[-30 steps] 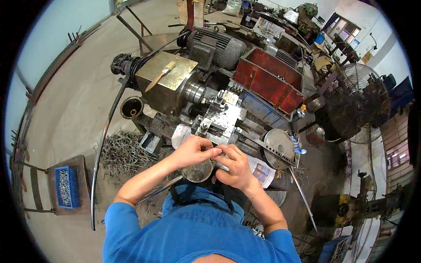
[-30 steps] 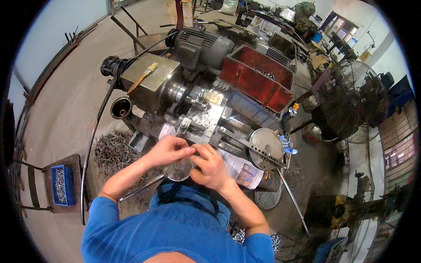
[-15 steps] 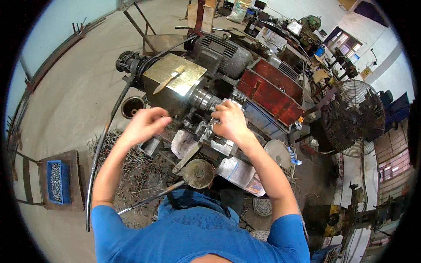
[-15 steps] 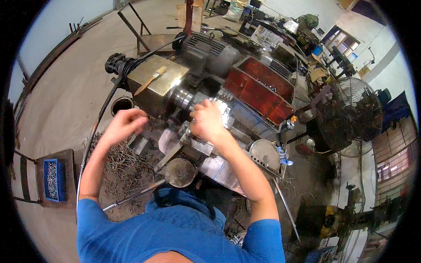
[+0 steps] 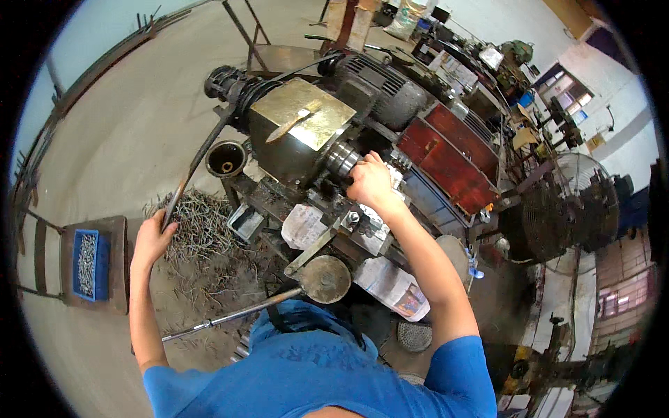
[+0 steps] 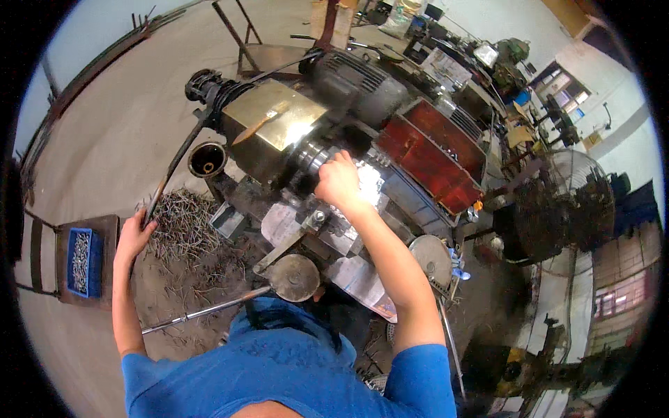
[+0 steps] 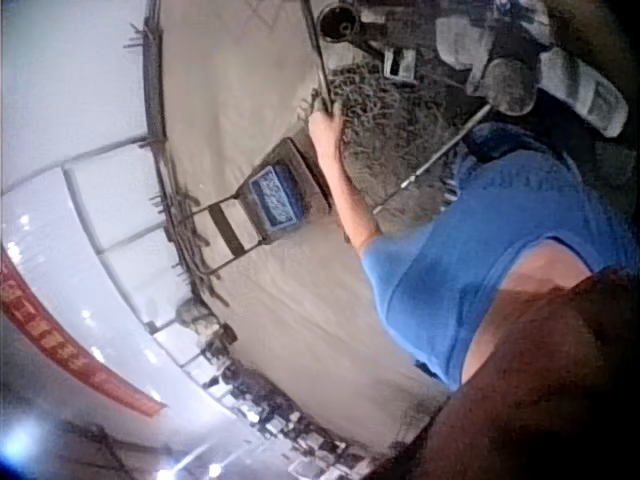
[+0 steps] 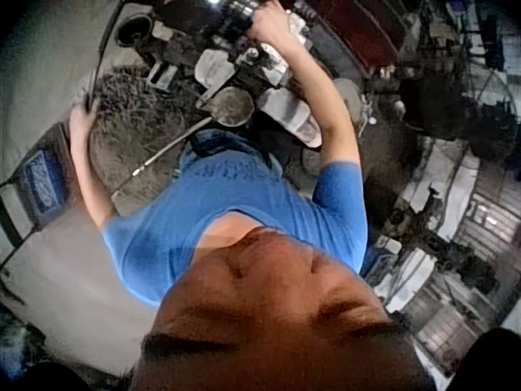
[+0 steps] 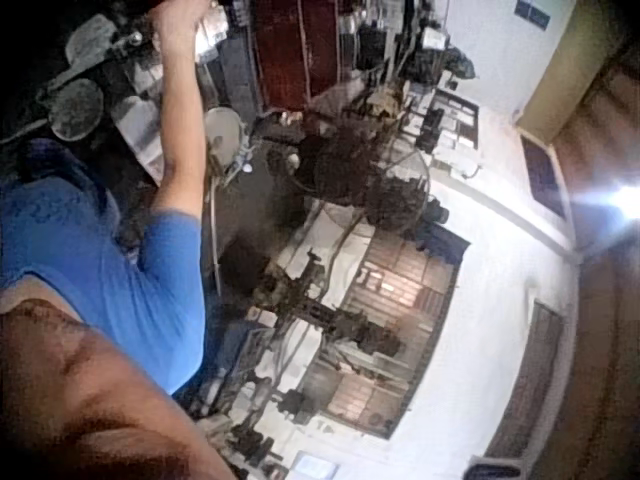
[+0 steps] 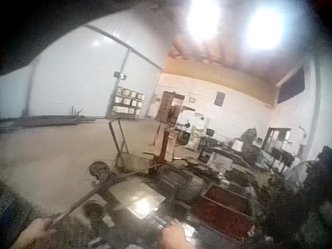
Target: The person places metal pieces into a lathe, operates the machine using various levers, and removes the finished parts, placing them into a basket.
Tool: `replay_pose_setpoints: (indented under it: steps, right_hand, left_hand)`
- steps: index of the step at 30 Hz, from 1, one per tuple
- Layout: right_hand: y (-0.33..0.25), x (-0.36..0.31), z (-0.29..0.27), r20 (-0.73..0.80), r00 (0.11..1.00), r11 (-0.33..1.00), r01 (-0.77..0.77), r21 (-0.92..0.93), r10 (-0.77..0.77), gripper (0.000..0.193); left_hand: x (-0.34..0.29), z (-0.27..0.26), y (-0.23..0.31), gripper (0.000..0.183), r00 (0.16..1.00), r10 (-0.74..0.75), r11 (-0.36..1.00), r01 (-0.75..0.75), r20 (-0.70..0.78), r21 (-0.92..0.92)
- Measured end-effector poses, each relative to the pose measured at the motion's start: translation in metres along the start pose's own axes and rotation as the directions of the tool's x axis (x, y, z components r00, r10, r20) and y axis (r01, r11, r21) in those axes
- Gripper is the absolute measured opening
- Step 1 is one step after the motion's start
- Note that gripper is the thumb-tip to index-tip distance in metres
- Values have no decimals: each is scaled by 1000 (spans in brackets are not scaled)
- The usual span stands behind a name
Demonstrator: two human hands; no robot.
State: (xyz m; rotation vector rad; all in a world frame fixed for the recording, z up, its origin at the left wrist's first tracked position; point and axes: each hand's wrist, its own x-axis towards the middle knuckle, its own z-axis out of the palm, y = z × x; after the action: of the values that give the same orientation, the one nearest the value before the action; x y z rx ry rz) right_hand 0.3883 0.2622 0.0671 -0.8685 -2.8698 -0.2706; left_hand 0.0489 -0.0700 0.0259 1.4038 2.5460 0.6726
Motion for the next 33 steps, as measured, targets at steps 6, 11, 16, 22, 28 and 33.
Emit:
replay_pose_setpoints:
  steps: [6,11,16,22,28,33]
  right_hand:
    - [2,-2,0,55,995,990,-94,103,88,27]
    - [1,1,-4,48,991,982,-128,139,123,22]
    - [5,-5,1,-7,999,994,-45,97,45,19]
    - [2,-57,-49,-321,947,952,71,297,30,36]
    - [22,-164,-78,-303,896,907,-203,368,323,34]
    - [44,-290,-68,-190,758,779,-584,227,624,36]
  left_hand:
    - [28,23,-32,17,997,-38,913,59,-60,404]
    - [106,-18,-132,11,994,60,780,10,-90,626]
    - [137,-27,-148,8,993,76,741,5,-91,672]
    - [118,33,-20,22,647,375,921,-340,-664,189]
    - [96,274,-63,56,892,46,998,-20,449,-62]
    - [107,269,-31,25,841,314,764,-499,440,409]
